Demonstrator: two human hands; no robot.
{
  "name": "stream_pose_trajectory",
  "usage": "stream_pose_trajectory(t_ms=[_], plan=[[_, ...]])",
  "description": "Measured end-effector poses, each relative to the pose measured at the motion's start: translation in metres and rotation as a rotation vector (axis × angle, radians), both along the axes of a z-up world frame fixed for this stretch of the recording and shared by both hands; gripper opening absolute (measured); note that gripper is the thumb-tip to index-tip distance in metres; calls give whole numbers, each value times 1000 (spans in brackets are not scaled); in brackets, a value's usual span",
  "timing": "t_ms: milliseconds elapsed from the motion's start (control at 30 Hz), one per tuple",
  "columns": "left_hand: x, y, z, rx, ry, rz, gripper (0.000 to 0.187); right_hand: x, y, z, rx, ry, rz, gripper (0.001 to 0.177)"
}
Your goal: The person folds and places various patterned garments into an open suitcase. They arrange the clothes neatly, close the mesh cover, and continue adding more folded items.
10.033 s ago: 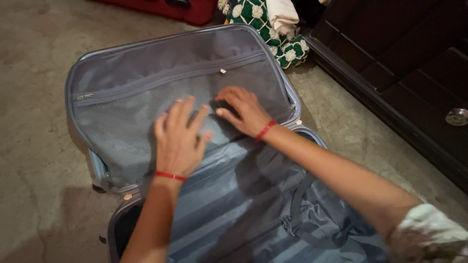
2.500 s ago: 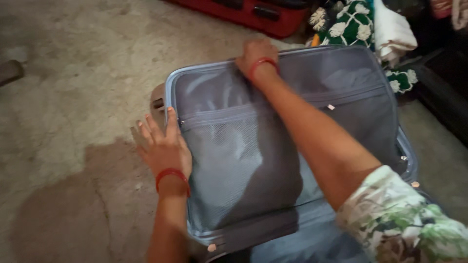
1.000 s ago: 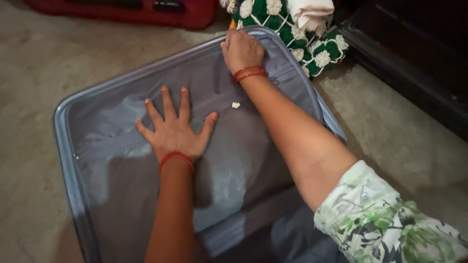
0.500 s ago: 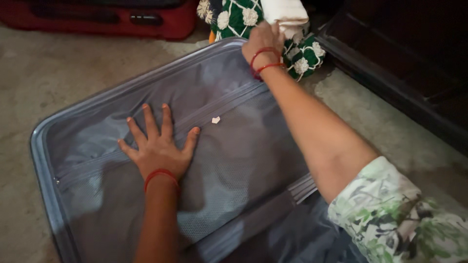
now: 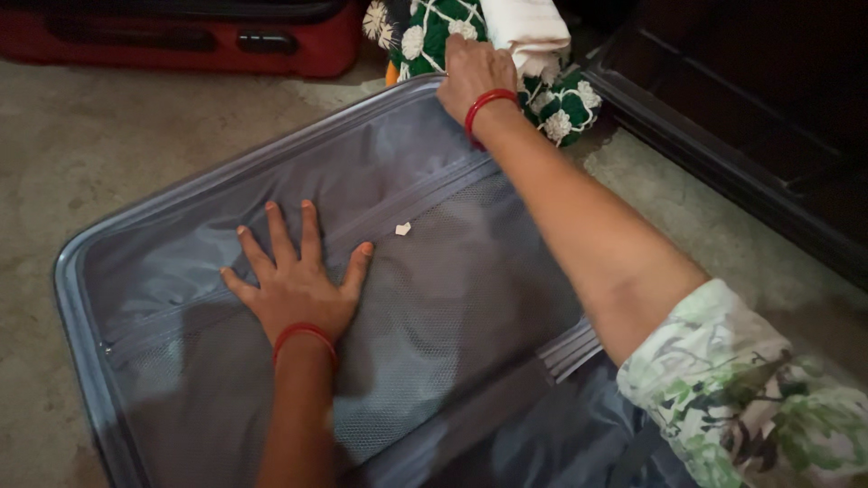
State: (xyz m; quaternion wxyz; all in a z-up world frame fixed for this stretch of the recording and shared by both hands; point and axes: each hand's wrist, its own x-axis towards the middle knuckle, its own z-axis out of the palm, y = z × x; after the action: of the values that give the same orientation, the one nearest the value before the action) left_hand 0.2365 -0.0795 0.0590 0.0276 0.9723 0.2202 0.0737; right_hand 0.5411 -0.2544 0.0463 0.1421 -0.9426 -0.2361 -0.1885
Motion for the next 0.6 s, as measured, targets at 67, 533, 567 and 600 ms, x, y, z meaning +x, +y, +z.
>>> stream_pose_trajectory(t_ms=[67, 533, 567, 600], plan=[[0, 1, 1, -10, 1, 3, 93, 0, -4, 2, -16, -32, 65, 18], [1, 0, -1, -19, 4, 11, 92, 5, -31, 11, -415, -554, 395, 13], [0, 0, -1, -17, 0, 9, 92, 3, -31, 10, -426, -559, 395, 13], [1, 0, -1, -15, -7, 7, 92, 2, -31, 11, -439, -565, 395, 13]])
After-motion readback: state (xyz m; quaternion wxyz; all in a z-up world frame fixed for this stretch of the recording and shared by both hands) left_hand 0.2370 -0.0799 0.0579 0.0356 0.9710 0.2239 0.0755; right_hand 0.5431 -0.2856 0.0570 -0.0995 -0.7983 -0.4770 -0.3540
